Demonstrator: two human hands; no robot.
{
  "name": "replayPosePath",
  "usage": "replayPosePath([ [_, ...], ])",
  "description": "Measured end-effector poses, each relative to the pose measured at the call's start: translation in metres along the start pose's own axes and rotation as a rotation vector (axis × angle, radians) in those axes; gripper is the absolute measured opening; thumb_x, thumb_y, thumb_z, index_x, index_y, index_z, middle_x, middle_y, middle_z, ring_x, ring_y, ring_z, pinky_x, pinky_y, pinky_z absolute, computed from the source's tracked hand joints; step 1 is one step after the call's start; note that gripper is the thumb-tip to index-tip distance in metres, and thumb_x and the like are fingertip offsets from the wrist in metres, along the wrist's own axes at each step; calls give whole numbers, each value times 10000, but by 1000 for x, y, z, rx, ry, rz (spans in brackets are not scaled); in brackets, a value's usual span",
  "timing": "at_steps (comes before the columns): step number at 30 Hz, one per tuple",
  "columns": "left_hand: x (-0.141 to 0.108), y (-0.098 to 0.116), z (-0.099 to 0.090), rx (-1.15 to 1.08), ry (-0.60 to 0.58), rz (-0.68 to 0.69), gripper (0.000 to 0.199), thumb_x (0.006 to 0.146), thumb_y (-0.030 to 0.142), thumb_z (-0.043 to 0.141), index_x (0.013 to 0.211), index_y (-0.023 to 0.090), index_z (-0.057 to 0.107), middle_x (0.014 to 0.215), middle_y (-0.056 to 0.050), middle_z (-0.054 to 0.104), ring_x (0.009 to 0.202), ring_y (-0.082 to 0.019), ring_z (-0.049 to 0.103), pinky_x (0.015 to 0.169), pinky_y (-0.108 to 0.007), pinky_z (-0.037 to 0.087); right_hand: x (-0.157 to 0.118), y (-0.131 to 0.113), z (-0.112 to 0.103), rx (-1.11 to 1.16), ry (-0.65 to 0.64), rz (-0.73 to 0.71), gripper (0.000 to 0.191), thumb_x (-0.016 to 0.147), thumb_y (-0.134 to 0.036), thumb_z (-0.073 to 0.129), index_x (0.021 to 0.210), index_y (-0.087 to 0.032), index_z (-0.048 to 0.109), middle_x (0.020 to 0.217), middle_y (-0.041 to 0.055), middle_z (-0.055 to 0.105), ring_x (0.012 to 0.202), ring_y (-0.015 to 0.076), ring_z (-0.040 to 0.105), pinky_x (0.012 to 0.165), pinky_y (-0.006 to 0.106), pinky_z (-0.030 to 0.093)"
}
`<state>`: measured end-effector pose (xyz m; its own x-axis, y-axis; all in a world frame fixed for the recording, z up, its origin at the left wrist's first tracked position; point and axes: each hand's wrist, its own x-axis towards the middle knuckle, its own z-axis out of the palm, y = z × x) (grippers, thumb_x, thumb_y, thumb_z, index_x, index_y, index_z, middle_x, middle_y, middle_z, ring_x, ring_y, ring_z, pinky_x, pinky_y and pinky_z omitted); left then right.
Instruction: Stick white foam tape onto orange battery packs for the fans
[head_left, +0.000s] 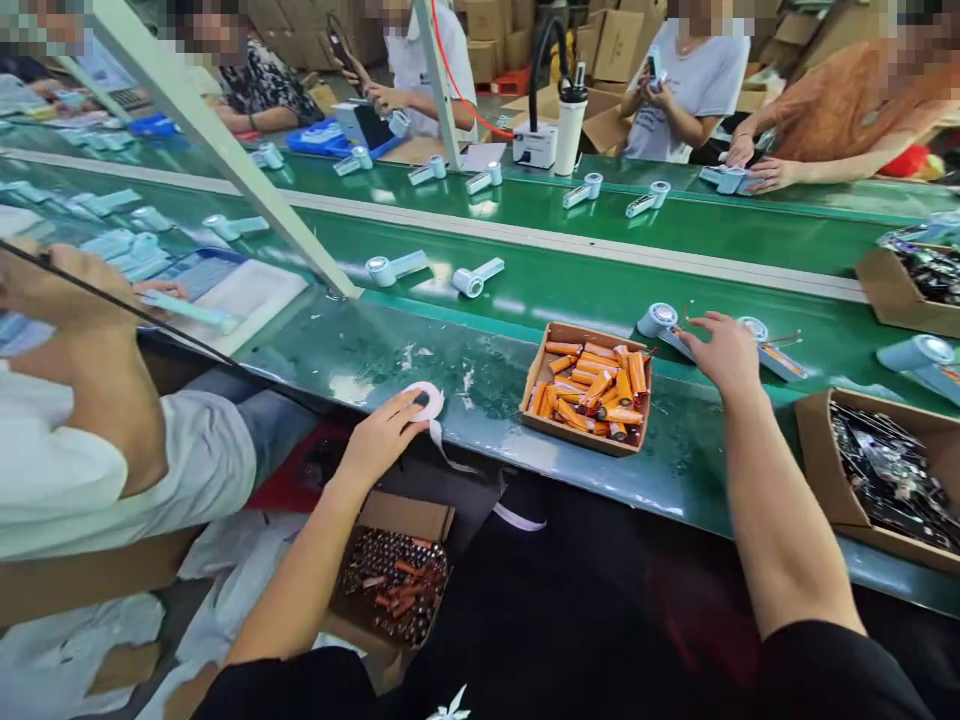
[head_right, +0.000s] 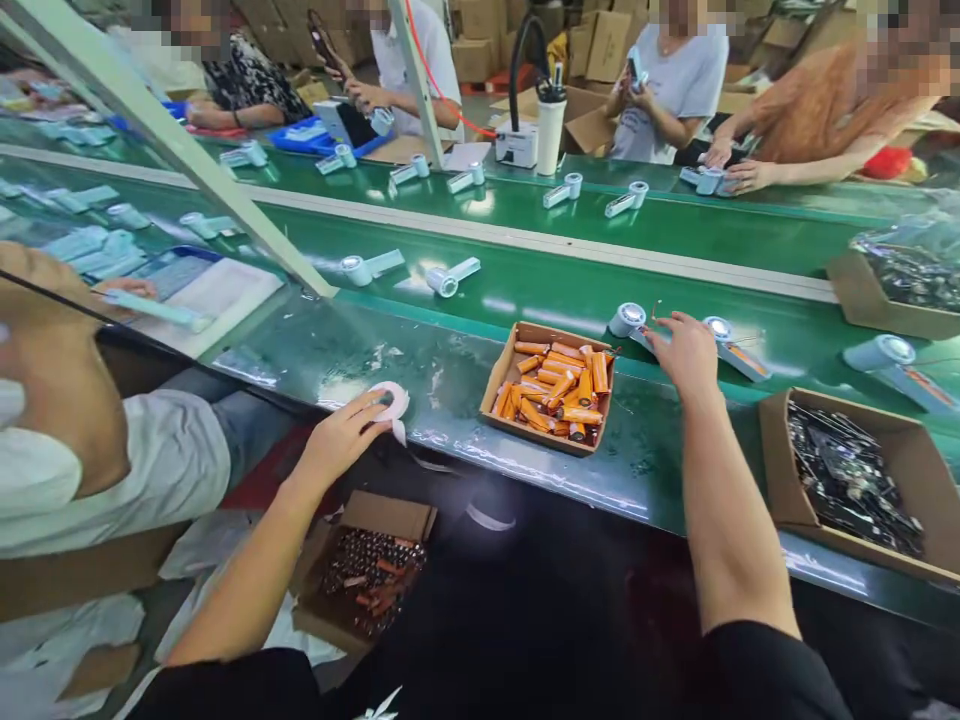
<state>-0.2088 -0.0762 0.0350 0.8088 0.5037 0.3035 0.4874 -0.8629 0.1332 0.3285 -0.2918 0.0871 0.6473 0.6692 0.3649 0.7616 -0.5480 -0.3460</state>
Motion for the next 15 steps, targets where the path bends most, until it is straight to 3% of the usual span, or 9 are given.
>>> replayPosePath([
  [1,2,15,-5,14,84,26,307,1051,423,528,1093,192,725,1360,-135,709,1394,-325,575,1199,-526,481,-20,-19,-5,101,65,10,387,957,-419,608,1153,-144,798,1138,189,766,1031,314,715,876,438,557],
  [2,4,31,-10,23,170,69,272,1028,434,586,1055,196,715,1309,-132,725,1417,-345,542,1202,-551,469,-44,-42,-10,244,48,2,410,971,-448,583,1211,-175,773,1189,175,749,1032,305,715,840,424,572],
  [3,6,49,-15,23,245,128,259,1005,447,634,1039,199,702,1268,-130,730,1436,-361,510,1200,-568,462,-72,-69,-13,411,-66,-34,427,980,-486,572,1264,-219,746,1146,145,757,945,282,725,758,399,581],
  [6,12,94,-25,-33,371,320,264,983,447,676,1096,209,661,1194,-124,720,1431,-361,493,1136,-546,518,-159,-150,-11,871,-714,-213,492,928,-543,704,1352,-294,678,930,45,776,712,207,696,634,320,562],
  [8,14,108,-28,-93,360,394,263,989,417,667,1150,211,638,1186,-124,712,1452,-360,468,1071,-511,570,-204,-187,-4,1043,-987,-267,377,935,-571,709,1099,-234,755,746,3,734,599,158,638,571,263,501],
  [11,12,99,-28,-120,267,433,228,963,325,696,1148,208,632,1153,-116,725,1500,-388,409,1042,-517,598,-236,-203,3,1138,-1182,-407,528,1024,-605,572,733,-184,702,548,-13,622,485,116,556,519,232,418],
  [13,8,83,-27,-87,231,424,204,934,199,703,1129,203,640,1101,-100,739,1479,-389,447,1082,-556,577,-232,-194,0,1049,-1249,-587,518,1027,-604,576,757,-189,726,563,-6,647,496,122,588,526,233,410],
  [15,3,72,-25,-48,249,374,245,908,96,685,1133,187,650,1103,-106,743,1433,-384,508,1112,-592,553,-211,-181,-7,865,-1146,-699,426,1010,-598,616,913,-217,780,712,22,744,615,152,674,600,247,455],
])
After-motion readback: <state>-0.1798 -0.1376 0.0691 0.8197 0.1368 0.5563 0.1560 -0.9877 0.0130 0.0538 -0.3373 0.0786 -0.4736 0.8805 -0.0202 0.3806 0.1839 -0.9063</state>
